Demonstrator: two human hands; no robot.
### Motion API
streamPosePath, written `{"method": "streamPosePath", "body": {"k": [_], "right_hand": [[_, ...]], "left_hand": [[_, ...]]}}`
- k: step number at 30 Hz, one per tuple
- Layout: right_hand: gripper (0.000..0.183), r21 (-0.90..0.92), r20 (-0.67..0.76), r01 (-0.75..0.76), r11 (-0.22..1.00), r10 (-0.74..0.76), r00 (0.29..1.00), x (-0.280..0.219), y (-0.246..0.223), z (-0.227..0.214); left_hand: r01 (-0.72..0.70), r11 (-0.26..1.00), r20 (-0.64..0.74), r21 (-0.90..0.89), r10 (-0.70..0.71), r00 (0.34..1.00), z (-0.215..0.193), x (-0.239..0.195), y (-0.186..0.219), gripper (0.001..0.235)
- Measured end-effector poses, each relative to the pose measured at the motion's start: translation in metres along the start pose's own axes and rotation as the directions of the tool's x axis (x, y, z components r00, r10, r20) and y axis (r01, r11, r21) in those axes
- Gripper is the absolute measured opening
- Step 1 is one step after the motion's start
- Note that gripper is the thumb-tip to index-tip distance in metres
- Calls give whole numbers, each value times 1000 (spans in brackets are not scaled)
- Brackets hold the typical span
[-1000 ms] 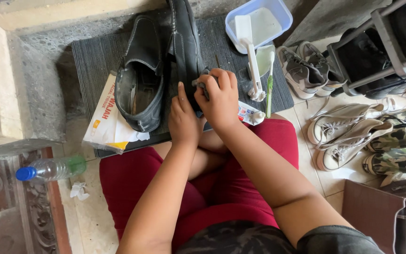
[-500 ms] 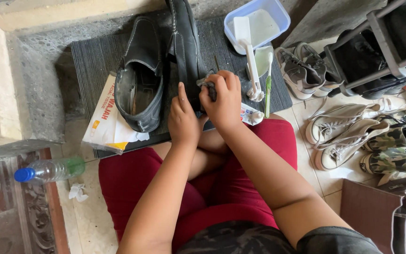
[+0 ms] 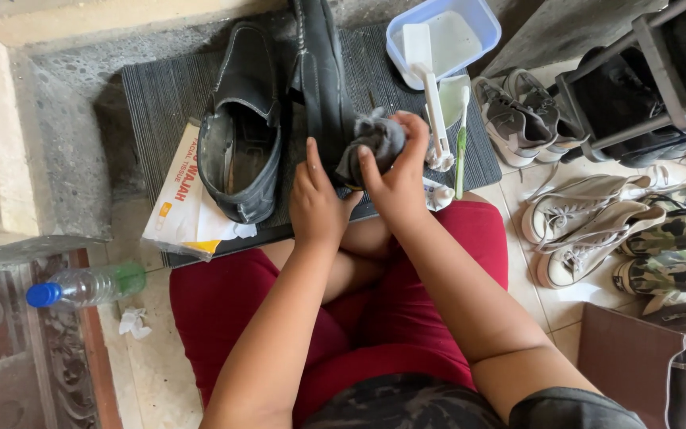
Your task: The person sits on the floor and cleans a pair of black shoes using a cloth. They wipe the exterior and interior of the shoes, turning them over to clean the soles and sides.
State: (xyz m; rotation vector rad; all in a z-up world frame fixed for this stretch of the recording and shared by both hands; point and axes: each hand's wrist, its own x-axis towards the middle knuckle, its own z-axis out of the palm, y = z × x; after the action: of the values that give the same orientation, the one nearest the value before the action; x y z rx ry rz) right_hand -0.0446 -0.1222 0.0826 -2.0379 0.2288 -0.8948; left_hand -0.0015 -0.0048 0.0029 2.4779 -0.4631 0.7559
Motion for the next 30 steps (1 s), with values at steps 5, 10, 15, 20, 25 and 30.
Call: {"method": "streamPosePath", "body": {"k": [5,10,15,20,25,30], "right_hand": [[40,-24,91,-204,979,206,974,-2,43,11],[35,-11,94,-305,952,305,948,12,48,18],[34,243,-10,-329,912,342,940,24,29,23],[29,382,-28,-275,882,309,951,11,23,-2],[27,463,-56,-224,857,280,958,-2,27,-29],[28,443,-89,-160,882,220,971,0,12,-47]], "left_hand": [[87,990,-1,-109,-87,996,-9,8,3,131],[3,989,18,-147,-1,1000,-22,12,5,123],[-64,992,3,-112,64,998,-23,14,4,106],[41,939,46,-340,-27,999,-30,20,2,106],[218,752,129,-622,-176,976,-21,19,9,99],[460,386,312,-800,-387,868,-10,14,31,91]]}}
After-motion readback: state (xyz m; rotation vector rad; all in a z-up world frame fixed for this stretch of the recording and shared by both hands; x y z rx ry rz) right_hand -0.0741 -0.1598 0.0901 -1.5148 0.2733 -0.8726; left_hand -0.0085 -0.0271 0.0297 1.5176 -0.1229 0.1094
